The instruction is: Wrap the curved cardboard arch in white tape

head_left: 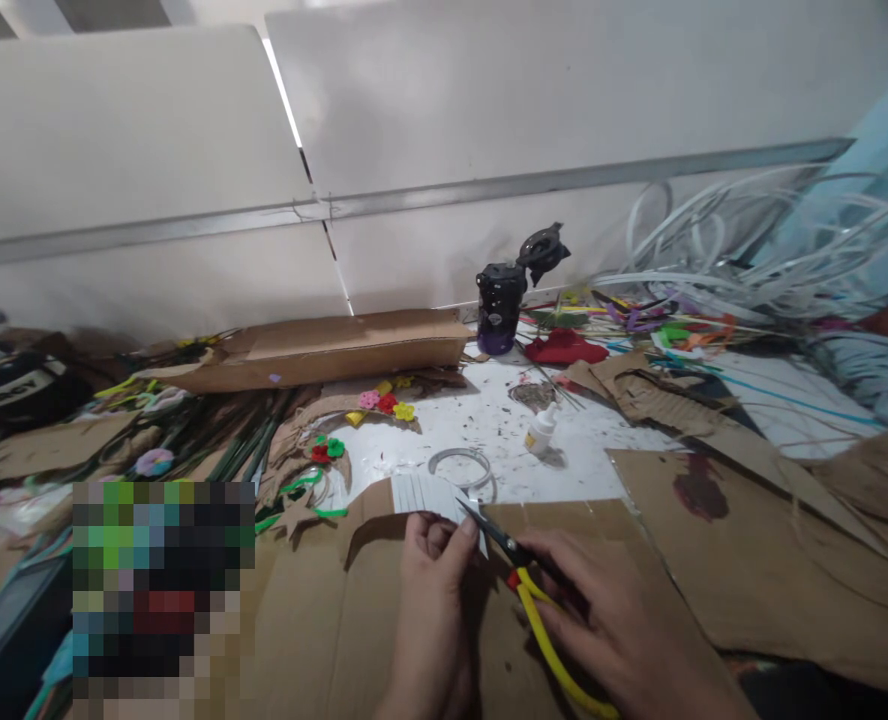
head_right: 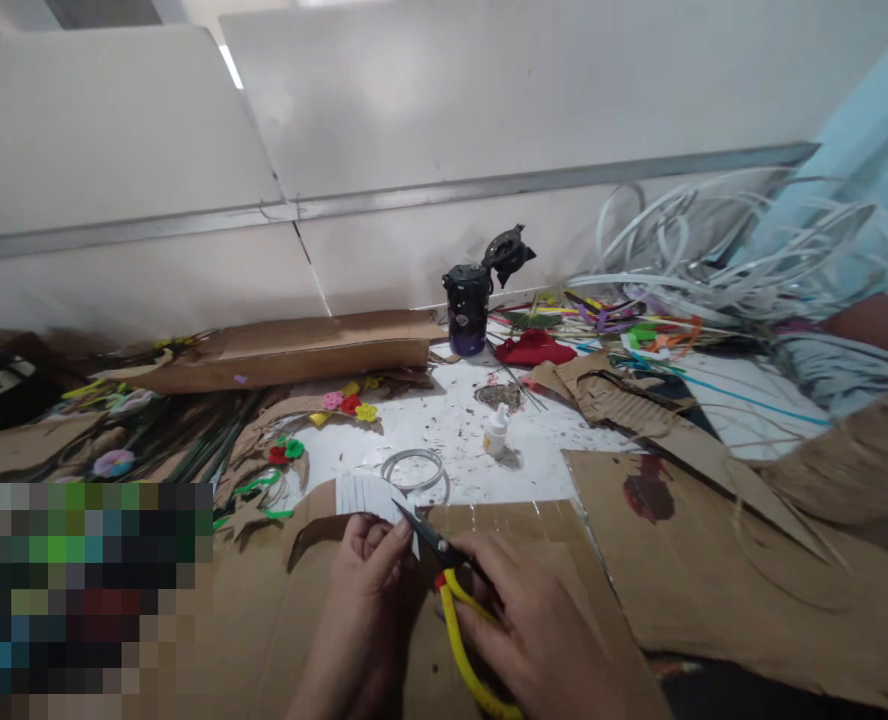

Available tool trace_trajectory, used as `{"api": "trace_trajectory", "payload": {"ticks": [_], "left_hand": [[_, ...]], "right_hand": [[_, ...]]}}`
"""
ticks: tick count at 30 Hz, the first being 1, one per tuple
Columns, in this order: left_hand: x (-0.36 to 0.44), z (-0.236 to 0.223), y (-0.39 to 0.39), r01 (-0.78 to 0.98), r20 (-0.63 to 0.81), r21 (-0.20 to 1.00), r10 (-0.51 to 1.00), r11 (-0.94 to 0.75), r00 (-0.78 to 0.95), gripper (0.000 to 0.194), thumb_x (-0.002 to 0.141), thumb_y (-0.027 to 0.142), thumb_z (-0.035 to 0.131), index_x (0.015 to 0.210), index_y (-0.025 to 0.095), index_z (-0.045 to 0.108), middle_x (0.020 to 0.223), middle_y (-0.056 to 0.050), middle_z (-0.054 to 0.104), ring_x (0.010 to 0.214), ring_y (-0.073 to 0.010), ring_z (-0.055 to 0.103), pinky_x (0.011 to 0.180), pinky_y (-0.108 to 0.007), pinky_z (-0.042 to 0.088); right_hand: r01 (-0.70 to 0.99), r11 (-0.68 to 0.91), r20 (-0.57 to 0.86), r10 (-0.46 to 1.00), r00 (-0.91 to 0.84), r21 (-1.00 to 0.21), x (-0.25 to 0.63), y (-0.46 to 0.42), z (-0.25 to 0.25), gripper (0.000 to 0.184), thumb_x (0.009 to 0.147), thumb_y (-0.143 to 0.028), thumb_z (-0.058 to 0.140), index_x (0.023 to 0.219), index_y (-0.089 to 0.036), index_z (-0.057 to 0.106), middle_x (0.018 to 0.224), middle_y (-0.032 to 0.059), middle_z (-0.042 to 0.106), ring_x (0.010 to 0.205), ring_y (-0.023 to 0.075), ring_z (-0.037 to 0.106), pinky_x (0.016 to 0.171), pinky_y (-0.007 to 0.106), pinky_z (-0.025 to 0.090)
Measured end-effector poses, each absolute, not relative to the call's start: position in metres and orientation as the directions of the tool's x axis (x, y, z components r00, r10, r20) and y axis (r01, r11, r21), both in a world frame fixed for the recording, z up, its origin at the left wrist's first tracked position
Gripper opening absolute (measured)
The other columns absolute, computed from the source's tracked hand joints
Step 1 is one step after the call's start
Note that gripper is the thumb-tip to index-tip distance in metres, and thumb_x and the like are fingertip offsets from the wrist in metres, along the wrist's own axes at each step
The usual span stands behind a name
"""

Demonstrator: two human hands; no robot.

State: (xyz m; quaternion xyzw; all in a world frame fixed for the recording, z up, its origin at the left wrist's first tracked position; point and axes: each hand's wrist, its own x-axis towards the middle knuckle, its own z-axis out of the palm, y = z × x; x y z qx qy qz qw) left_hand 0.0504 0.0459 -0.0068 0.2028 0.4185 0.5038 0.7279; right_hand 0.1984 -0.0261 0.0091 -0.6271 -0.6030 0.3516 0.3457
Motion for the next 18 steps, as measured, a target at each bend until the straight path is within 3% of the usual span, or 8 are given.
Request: {"api": "trace_trajectory", "payload": {"ticks": [6, 13, 18], "left_hand": [[0.052, -0.008, 0.047, -0.558, -0.394, 0.735, 0.912, 0.386, 0.113, 0.038, 0.068, 0.024, 0.091, 0.088, 0.02, 0.058, 0.078, 0.001, 0.068, 0.071, -0.0132, 0.061, 0.066, -0.024, 0.047], [0.053, -0.004, 0.048, -0.56, -0.411, 0.731, 0.907, 0.39, 0.096, 0.044, 0.063, 0.025, 0.093, 0.08, 0.022, 0.053, 0.068, 0.004, 0.062, 0.064, -0.0123, 0.059, 0.06, -0.023, 0.046], [0.053, -0.002, 0.049, -0.577, -0.416, 0.717, 0.904, 0.392, 0.097, 0.047, 0.06, 0.024, 0.095, 0.076, 0.022, 0.05, 0.064, 0.006, 0.059, 0.058, -0.0101, 0.056, 0.056, -0.02, 0.043]], "right_hand": [[0.52, -0.038, -0.022, 0.999, 0.036, -0.853, 0.199, -0.026, 0.004, 0.026, 0.094, -0.03, 0.058, 0.118, -0.027, 0.069, 0.108, 0.0044, 0.076, 0.094, 0.0224, 0.072, 0.079, 0.03, 0.055], [0.508, -0.059, -0.046, 0.998, 0.038, -0.859, 0.2, -0.028, 0.003, 0.027, 0.095, -0.031, 0.057, 0.119, -0.029, 0.07, 0.109, 0.0053, 0.077, 0.097, 0.0247, 0.072, 0.082, 0.033, 0.055], [0.315, -0.136, -0.137, 0.99, 0.019, -0.939, 0.201, -0.026, -0.003, 0.031, 0.097, -0.04, 0.06, 0.122, -0.026, 0.07, 0.109, 0.0081, 0.075, 0.098, 0.025, 0.07, 0.084, 0.034, 0.054]]}}
